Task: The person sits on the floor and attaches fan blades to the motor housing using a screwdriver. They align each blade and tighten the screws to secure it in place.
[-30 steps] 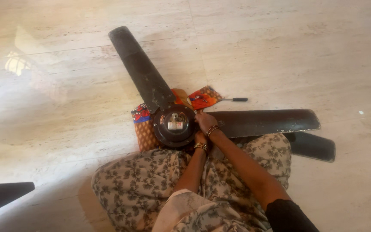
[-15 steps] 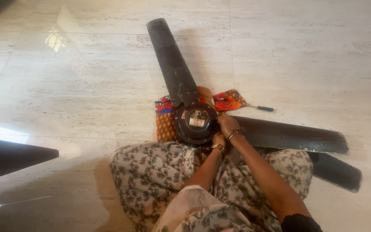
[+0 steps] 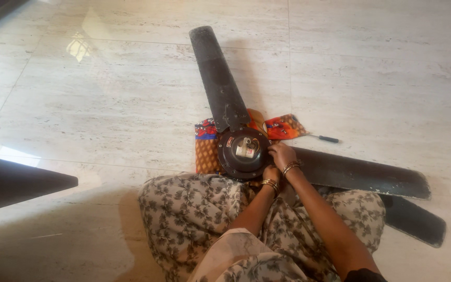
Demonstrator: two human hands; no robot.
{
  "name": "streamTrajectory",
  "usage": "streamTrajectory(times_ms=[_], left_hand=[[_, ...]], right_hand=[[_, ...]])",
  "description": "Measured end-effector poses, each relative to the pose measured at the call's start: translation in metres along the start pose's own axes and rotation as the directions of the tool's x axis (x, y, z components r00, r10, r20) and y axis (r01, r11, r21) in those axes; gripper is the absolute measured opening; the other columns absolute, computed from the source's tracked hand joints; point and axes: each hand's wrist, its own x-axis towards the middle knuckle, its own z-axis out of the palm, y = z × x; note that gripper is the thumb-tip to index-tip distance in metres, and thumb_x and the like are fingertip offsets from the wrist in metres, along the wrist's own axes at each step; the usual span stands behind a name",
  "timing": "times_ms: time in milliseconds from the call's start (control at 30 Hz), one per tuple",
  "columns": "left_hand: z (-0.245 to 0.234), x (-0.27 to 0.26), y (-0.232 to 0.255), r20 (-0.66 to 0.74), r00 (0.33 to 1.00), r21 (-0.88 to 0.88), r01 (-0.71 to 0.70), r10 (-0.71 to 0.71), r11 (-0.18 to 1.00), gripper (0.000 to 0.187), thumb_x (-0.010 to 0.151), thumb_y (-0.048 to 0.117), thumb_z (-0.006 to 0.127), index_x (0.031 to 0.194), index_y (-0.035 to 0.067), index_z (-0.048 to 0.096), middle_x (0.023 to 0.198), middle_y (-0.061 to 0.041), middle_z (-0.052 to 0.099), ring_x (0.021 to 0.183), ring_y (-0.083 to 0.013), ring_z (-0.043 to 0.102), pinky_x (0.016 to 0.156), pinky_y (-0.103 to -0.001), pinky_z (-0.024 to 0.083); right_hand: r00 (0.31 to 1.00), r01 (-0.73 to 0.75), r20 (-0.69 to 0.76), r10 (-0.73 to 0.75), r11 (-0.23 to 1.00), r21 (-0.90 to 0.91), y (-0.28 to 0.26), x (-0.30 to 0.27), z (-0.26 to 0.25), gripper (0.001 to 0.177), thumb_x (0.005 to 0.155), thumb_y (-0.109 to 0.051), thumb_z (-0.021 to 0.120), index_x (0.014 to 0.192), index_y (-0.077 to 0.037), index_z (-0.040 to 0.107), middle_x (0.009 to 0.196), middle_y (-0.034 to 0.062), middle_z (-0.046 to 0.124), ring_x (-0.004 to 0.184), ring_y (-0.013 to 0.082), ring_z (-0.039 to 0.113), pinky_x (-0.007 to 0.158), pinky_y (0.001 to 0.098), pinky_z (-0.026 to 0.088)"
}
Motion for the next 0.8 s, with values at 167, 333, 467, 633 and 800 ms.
streamTrajectory(times_ms=[167,333,467,633,800], left_hand=[[-0.003,0.002,0.003,-0.014,0.991,0.243,-0.128,0.135,0.961,0.029,0.083,0.014,0.057,0.100,-0.002,0.073,0.099,-0.026,0.073,0.092,-0.0399,0.070,0.081,-0.044,0.055],[-0.004,0.002,0.003,-0.028,0.990,0.322,-0.123,0.140,0.939,0.030,0.082,0.018,0.061,0.100,-0.002,0.073,0.105,-0.028,0.072,0.100,-0.0440,0.067,0.088,-0.046,0.053],[-0.003,0.000,0.004,-0.007,0.994,0.212,-0.102,0.106,0.972,0.030,0.082,0.016,0.057,0.102,-0.001,0.072,0.105,-0.026,0.073,0.100,-0.0419,0.070,0.087,-0.045,0.055],[-0.001,-0.001,0.005,-0.052,0.997,0.231,-0.040,0.053,0.972,0.032,0.085,0.016,0.055,0.105,-0.002,0.072,0.106,-0.027,0.073,0.098,-0.0409,0.071,0.086,-0.045,0.055],[-0.002,-0.002,0.006,-0.018,0.989,0.216,-0.139,0.147,0.966,0.033,0.084,0.011,0.054,0.105,-0.006,0.073,0.103,-0.028,0.075,0.093,-0.0383,0.072,0.083,-0.044,0.056]], right_hand=[[0.998,-0.048,0.026,0.048,0.999,-0.002,-0.014,-0.001,-0.012,0.016,0.085,-0.023,0.077,0.094,-0.009,0.077,0.093,0.0124,0.072,0.087,0.0344,0.070,0.080,0.0441,0.056],[1.000,-0.006,0.015,0.006,0.999,0.031,-0.019,-0.009,-0.023,0.016,0.086,-0.021,0.075,0.096,-0.009,0.076,0.094,0.0126,0.071,0.087,0.0342,0.069,0.079,0.0438,0.055],[0.998,0.063,-0.019,-0.064,0.997,-0.033,-0.016,-0.009,-0.017,0.013,0.088,-0.018,0.073,0.098,-0.010,0.075,0.097,0.0119,0.071,0.090,0.0338,0.069,0.079,0.0434,0.056],[0.997,0.049,0.060,-0.045,0.997,-0.062,-0.006,-0.005,-0.012,0.014,0.088,-0.020,0.073,0.097,-0.009,0.073,0.097,0.0111,0.071,0.089,0.0325,0.069,0.079,0.0432,0.056],[0.995,0.090,0.057,-0.085,0.992,-0.091,-0.008,-0.007,-0.016,0.012,0.089,-0.018,0.072,0.099,-0.010,0.073,0.096,0.0118,0.070,0.089,0.0337,0.069,0.077,0.0441,0.056]])
